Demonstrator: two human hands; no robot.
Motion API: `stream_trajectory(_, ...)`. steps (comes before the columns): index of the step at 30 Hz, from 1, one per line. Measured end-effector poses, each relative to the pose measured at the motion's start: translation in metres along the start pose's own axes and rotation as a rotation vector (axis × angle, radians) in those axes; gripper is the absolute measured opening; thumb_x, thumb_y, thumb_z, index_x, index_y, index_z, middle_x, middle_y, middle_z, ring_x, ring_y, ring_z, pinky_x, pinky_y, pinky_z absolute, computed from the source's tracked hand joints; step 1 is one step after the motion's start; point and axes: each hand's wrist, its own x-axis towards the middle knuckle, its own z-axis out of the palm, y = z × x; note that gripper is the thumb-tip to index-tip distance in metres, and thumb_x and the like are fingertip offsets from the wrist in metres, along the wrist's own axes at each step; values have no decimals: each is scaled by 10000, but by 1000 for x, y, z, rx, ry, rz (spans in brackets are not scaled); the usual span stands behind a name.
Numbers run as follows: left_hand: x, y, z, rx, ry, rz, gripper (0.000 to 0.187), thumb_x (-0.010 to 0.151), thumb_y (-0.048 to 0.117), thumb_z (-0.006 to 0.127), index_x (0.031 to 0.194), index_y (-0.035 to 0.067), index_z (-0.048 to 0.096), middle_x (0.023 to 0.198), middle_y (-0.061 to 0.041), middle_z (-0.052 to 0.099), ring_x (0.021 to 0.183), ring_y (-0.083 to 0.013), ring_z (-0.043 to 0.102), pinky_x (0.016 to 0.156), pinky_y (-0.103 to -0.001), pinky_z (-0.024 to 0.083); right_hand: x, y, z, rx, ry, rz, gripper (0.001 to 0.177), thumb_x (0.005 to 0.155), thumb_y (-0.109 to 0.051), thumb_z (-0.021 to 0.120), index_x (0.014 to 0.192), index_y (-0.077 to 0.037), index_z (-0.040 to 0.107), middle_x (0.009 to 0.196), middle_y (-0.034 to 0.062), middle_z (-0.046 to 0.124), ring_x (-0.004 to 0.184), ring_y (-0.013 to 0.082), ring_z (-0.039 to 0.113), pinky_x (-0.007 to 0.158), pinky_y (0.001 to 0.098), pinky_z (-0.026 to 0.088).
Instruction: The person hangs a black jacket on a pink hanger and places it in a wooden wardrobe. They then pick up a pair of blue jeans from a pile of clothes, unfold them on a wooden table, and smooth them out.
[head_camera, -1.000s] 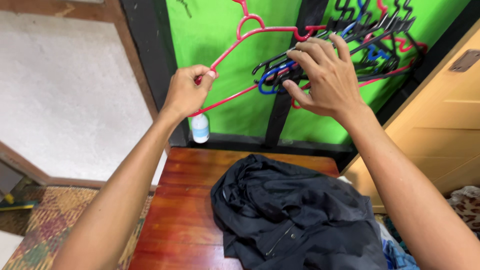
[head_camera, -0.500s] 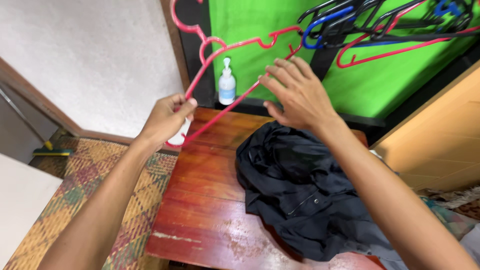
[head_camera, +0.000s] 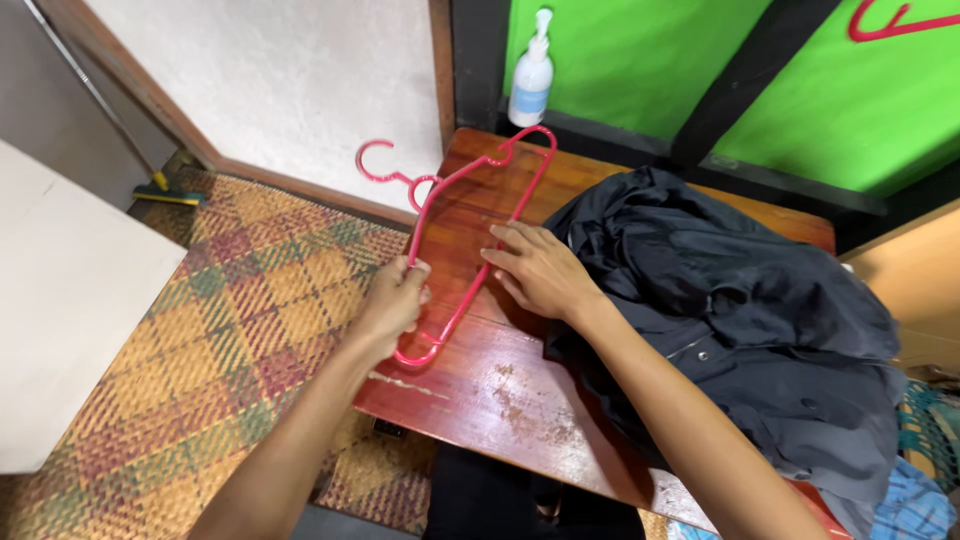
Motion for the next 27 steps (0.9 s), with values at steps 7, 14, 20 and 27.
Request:
stream_trajectory(7, -4, -38, 14, -238, 17, -194, 149, 1049, 269, 509, 1075, 121, 511, 680, 19, 472, 465, -53, 323, 393, -252, 255, -10, -5, 21, -9, -175, 43, 386, 932, -258, 634, 1281, -96, 666, 1376, 136, 610, 1263, 270, 580, 1027, 450, 416)
stream_trajectory(14, -17, -22, 13, 158, -44, -176, 398, 973, 256, 624, 1299, 79, 480, 827, -99, 697, 572, -145, 584, 506, -321, 480, -18, -3, 27, -40, -256, 74, 415, 919, -293, 642, 1281, -93, 666, 1408, 151, 606, 1204, 260, 616, 1005, 439, 424)
stream_trajectory(20, -22, 4, -14, 846, -164, 166, 473, 877, 400, 725, 1195, 52, 690, 898, -106, 759, 820, -222, 727, 775, -390, 560, -22, -2, 32, 1, -255, 93, 456, 880, -316, 670, 1282, -99, 667, 1421, 143, 600, 1221, 254, 614, 973, 443, 421)
stream_trajectory(27, -12, 61, 3, 946, -143, 278, 606, 882, 393, 733, 1357, 39, 604, 833, -149, 767, 804, -253, 749, 782, -389, 573, -10, -6, -4, 66, -182, 38, 457, 800, -307, 733, 1203, -95, 698, 1213, 130, 690, 1161, 303, 636, 974, 474, 438)
